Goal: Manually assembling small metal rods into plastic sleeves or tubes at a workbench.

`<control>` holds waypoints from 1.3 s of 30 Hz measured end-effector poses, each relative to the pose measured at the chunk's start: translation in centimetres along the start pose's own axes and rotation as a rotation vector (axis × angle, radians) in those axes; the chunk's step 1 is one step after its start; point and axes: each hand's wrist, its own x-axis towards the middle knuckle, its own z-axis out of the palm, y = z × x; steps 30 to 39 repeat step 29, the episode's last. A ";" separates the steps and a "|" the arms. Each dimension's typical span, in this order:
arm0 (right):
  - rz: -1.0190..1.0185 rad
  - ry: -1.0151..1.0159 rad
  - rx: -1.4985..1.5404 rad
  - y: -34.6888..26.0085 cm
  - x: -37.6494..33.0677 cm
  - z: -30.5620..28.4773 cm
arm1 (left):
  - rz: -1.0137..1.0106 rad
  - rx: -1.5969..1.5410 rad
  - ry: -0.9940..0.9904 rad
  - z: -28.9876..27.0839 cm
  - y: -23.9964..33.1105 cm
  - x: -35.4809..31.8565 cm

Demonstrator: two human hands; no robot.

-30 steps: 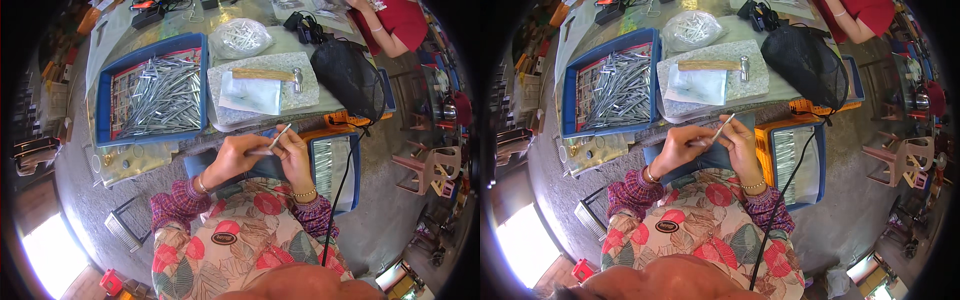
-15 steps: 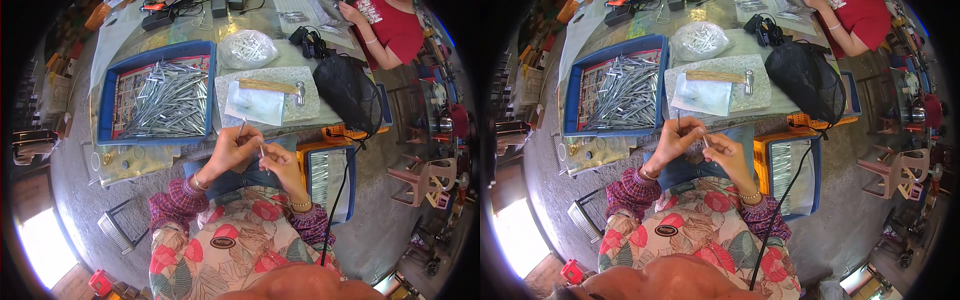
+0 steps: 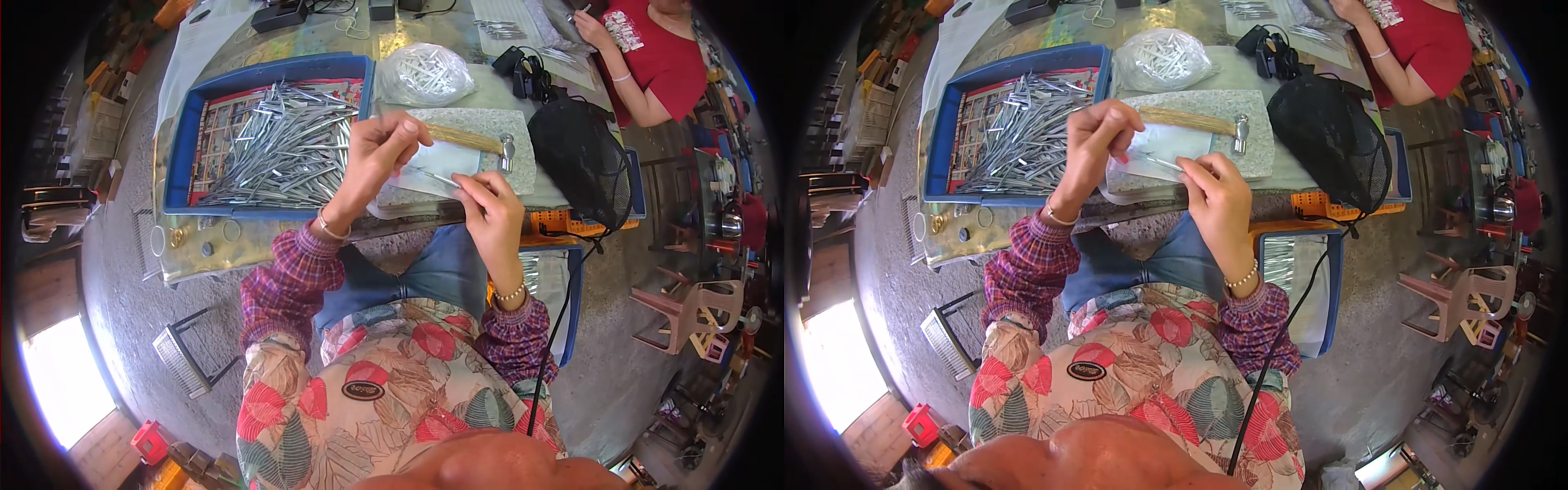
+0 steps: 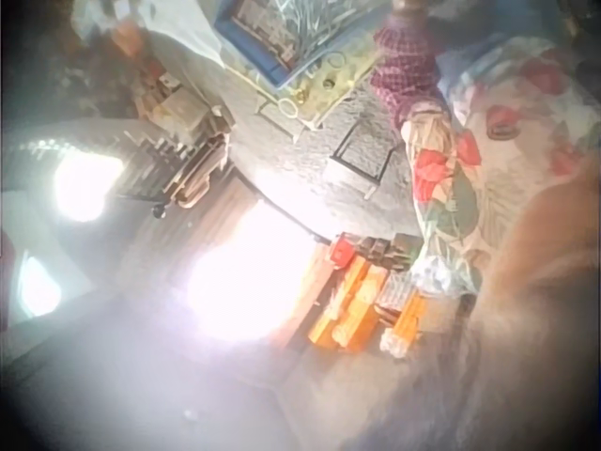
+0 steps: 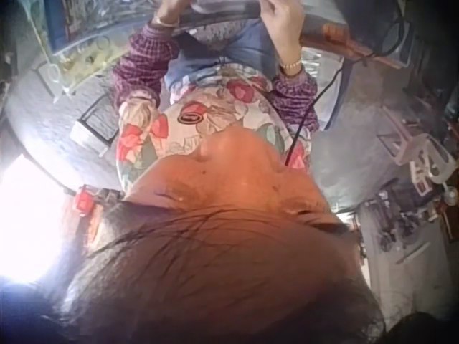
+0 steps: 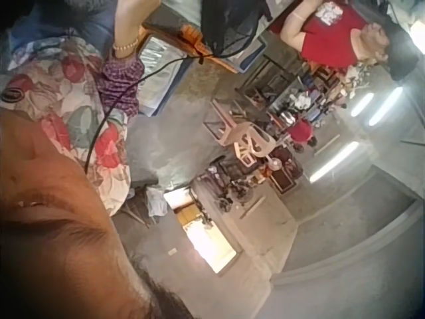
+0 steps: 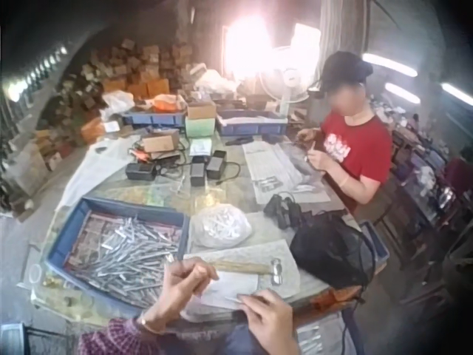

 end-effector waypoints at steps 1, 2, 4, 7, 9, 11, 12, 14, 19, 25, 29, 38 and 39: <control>0.001 -0.001 0.004 0.1 0.3 0.3 | -0.002 0.004 0.002 -0.1 -0.5 -0.1; -0.039 -0.003 -0.047 0.3 0.5 0.6 | -0.016 0.007 -0.002 -0.2 -1.0 -0.1; -0.076 -0.006 -0.095 0.5 0.7 1.3 | -0.035 0.013 -0.006 -0.6 -1.7 -0.3; -0.112 -0.004 -0.140 0.9 0.9 2.5 | -0.153 -0.171 0.027 -1.3 -1.6 -0.5; -0.137 0.011 -0.154 0.9 1.0 3.2 | -0.045 -0.342 0.050 -0.6 0.0 -0.1; -0.131 0.008 -0.154 0.8 1.2 3.4 | 0.207 -0.411 -0.058 0.3 2.3 0.3; -0.135 0.005 -0.152 0.7 1.4 3.5 | 0.375 -0.457 -0.153 0.5 3.1 0.6; -0.129 0.001 -0.148 0.6 1.4 3.7 | 0.526 -0.504 -0.203 1.1 3.4 0.5; -0.140 0.011 -0.146 0.6 2.0 4.6 | -0.077 -0.166 0.005 -0.2 -3.2 -0.1; -0.127 -0.008 -0.120 1.0 1.4 3.7 | 0.396 -0.362 -0.203 2.0 2.0 0.8; -0.142 -0.023 -0.135 1.4 1.7 3.9 | -0.075 -0.099 -0.056 0.9 -2.0 0.8; -0.142 -0.023 -0.135 1.4 1.7 3.9 | -0.075 -0.099 -0.056 0.9 -2.0 0.8; -0.142 -0.023 -0.135 1.4 1.7 3.9 | -0.075 -0.099 -0.056 0.9 -2.0 0.8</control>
